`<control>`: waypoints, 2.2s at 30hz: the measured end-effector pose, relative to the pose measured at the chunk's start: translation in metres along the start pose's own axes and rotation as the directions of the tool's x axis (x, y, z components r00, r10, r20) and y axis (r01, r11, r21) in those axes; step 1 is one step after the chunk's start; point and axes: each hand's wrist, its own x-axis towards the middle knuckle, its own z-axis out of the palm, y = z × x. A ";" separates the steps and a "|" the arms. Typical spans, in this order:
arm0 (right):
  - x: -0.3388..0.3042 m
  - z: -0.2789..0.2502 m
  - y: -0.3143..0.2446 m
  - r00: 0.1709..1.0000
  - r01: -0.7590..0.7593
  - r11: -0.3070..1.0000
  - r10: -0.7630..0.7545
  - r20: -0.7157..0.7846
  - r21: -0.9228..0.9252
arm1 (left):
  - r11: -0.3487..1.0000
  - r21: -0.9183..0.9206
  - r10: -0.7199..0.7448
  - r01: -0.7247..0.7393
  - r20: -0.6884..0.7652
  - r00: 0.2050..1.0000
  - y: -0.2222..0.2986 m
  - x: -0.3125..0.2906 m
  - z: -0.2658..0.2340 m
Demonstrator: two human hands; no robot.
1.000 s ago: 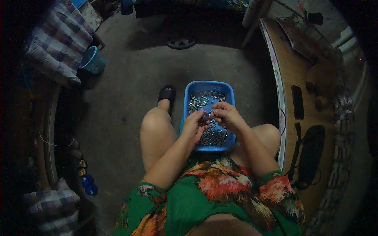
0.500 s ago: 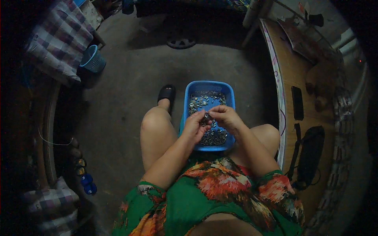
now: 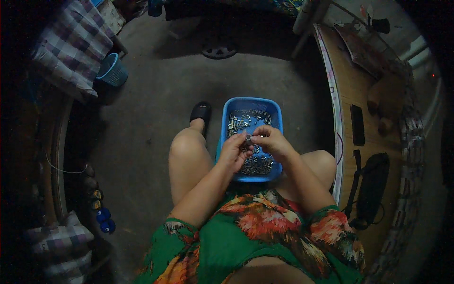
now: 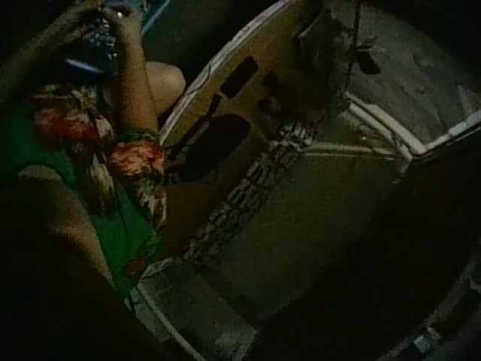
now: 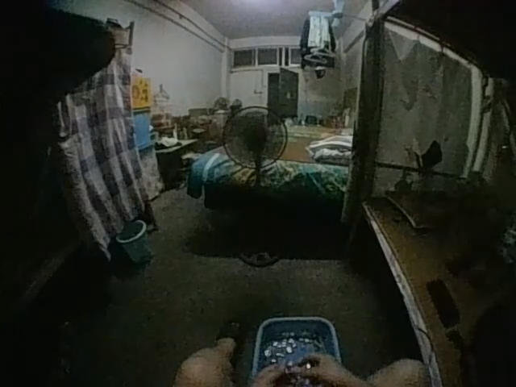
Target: Sorting through a bin of small metal hardware components by hand.
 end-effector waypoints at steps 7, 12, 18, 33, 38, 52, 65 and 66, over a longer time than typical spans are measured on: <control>0.001 -0.008 0.002 0.993 -0.064 0.998 0.066 0.094 -0.015 | 0.999 0.044 -0.033 0.028 0.102 0.994 -0.001 -0.002 0.001; -0.001 -0.007 -0.001 0.994 -0.046 0.988 0.031 0.105 0.147 | 0.997 -0.040 -0.065 0.070 0.114 0.991 0.001 -0.001 0.006; -0.005 -0.007 -0.005 0.991 0.083 0.995 -0.075 0.114 -0.060 | 0.997 -0.025 -0.068 0.070 0.074 0.995 0.001 -0.001 0.004; 0.001 -0.009 0.001 0.983 -0.039 0.990 0.014 0.183 0.136 | 0.999 0.013 0.044 -0.044 -0.021 0.999 0.001 0.001 -0.003; -0.001 -0.009 -0.001 0.984 -0.074 0.958 0.025 0.177 0.278 | 1.000 0.017 0.019 -0.019 0.024 1.000 0.002 0.002 -0.004; 0.001 -0.012 0.002 0.997 -0.034 0.987 0.022 0.078 0.159 | 0.996 0.062 0.066 -0.066 0.011 0.998 0.000 0.001 0.002; 0.002 -0.014 0.001 0.991 -0.038 0.972 0.007 0.134 0.230 | 0.999 -0.020 0.039 -0.039 0.000 0.999 0.000 0.002 0.001; 0.003 -0.015 0.002 0.991 -0.038 0.973 0.007 0.134 0.229 | 0.999 -0.019 0.042 -0.042 0.000 0.999 -0.001 0.001 0.002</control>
